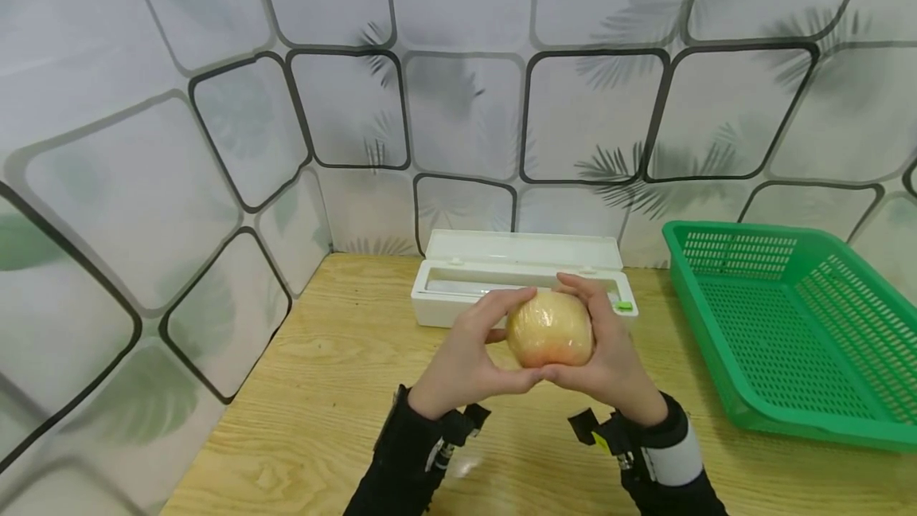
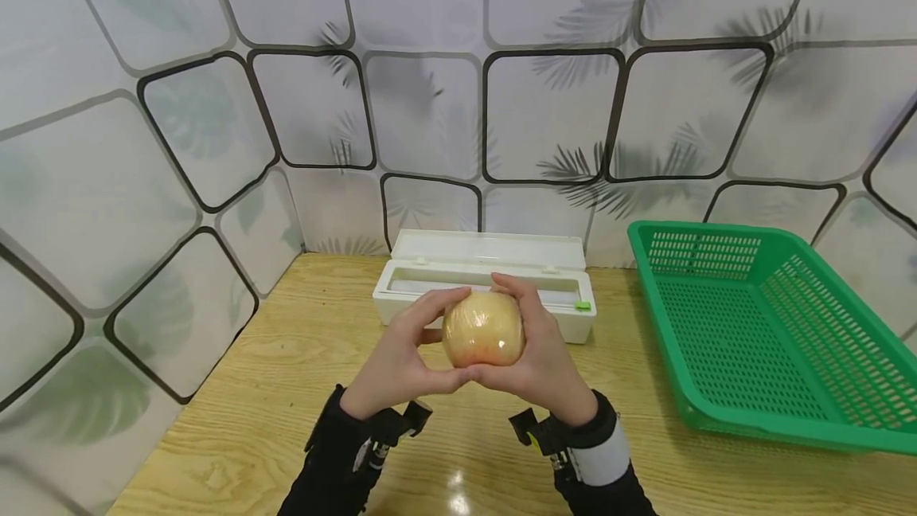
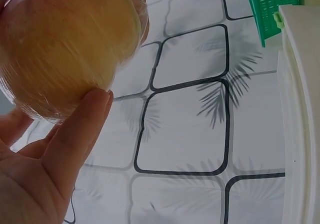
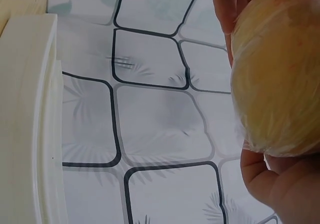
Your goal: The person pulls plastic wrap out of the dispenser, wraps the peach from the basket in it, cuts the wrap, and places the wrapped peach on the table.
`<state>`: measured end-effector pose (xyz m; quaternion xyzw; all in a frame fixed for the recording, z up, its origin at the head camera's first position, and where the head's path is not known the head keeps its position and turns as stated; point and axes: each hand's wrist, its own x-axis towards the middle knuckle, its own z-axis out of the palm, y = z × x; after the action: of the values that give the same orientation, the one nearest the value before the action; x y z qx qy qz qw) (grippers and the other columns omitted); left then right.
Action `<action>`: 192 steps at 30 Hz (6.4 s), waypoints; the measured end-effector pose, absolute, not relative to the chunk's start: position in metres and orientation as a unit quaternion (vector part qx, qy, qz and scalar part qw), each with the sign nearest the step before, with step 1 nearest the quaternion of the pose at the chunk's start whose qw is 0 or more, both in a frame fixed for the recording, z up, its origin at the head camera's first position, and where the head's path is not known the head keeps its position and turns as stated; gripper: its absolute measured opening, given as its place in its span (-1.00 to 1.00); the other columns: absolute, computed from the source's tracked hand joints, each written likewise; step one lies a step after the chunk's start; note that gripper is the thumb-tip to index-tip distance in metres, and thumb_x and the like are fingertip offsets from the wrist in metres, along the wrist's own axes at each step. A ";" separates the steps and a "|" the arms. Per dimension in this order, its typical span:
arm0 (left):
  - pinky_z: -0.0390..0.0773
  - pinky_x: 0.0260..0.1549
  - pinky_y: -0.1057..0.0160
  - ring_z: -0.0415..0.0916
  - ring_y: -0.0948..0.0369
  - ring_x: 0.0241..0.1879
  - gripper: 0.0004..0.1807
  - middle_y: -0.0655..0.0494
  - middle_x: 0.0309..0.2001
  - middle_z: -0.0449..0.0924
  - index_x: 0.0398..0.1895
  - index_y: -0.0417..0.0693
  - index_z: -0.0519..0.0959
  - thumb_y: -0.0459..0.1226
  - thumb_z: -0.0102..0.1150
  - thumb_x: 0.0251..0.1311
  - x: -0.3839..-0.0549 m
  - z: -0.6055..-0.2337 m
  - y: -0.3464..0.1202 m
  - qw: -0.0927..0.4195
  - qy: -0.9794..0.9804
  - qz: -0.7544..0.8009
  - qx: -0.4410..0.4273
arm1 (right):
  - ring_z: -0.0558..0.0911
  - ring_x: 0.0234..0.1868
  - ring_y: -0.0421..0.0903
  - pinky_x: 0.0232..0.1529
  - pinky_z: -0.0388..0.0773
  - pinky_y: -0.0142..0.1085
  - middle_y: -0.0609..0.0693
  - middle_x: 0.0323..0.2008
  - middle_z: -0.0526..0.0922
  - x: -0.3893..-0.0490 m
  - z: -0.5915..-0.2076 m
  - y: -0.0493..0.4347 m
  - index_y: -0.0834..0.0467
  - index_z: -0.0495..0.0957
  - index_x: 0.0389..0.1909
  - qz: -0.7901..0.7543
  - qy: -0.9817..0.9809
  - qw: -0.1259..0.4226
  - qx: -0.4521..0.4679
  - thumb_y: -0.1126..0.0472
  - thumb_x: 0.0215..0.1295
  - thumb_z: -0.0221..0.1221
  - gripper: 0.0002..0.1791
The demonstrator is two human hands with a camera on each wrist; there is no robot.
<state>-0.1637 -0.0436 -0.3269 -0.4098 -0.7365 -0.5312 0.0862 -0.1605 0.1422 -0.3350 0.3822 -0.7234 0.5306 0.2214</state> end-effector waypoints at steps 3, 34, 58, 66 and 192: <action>0.49 -0.29 0.37 0.33 0.15 -0.03 -0.21 -0.05 0.02 0.32 0.16 -0.19 0.26 -0.41 0.37 -0.27 -0.160 -0.321 -0.044 0.077 -0.736 -0.535 -0.408 | 0.42 -0.15 -0.14 -0.31 0.47 -0.30 0.22 -0.09 0.38 -0.161 -0.336 0.142 0.39 0.14 0.13 0.507 -0.729 0.237 0.393 -0.10 -0.15 0.33 -0.05; 0.49 -0.26 0.26 0.42 0.23 -0.20 -0.17 0.01 -0.09 0.32 0.09 -0.31 0.21 0.04 0.29 -0.14 -0.166 -0.325 -0.046 -0.030 -0.521 -0.817 -0.246 | 0.41 0.03 -0.12 -0.10 0.43 -0.36 0.08 0.06 0.34 -0.155 -0.325 0.146 0.30 0.20 0.17 0.656 -0.674 0.148 0.306 0.38 0.32 -0.15 -0.61; 0.50 -0.23 0.13 0.43 0.05 -0.08 -0.23 -0.12 0.07 0.32 0.21 -0.22 0.25 -0.22 0.34 -0.11 -0.163 -0.328 -0.039 0.071 -0.592 -0.759 -0.262 | 0.50 -0.06 -0.24 -0.10 0.41 -0.42 0.22 0.01 0.44 -0.146 -0.321 0.130 0.41 0.26 0.14 0.603 -0.749 0.174 0.212 0.47 -0.07 0.27 -0.33; 0.54 -0.36 0.19 0.49 0.10 -0.22 -0.27 -0.14 -0.06 0.42 0.13 -0.24 0.34 -0.15 0.36 -0.15 -0.162 -0.327 -0.041 0.068 -0.600 -0.753 -0.264 | 0.53 -0.15 -0.19 -0.18 0.47 -0.40 0.24 -0.06 0.48 -0.144 -0.320 0.132 0.40 0.31 0.10 0.616 -0.740 0.166 0.210 0.49 -0.08 0.26 -0.37; 0.50 -0.23 0.17 0.44 0.11 -0.09 -0.23 -0.12 0.00 0.38 0.12 -0.30 0.24 0.01 0.24 -0.05 -0.163 -0.324 -0.054 -0.064 -0.568 -0.773 -0.275 | 0.38 0.06 -0.13 -0.04 0.38 -0.38 0.06 0.03 0.38 -0.158 -0.320 0.166 0.47 0.27 0.06 0.556 -0.697 0.207 0.403 0.38 -0.03 0.20 -0.41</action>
<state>-0.1635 -0.0537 -0.3242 -0.2750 -0.5680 -0.7730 -0.0645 -0.1576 0.1660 -0.3196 0.4028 -0.6972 0.5556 0.2073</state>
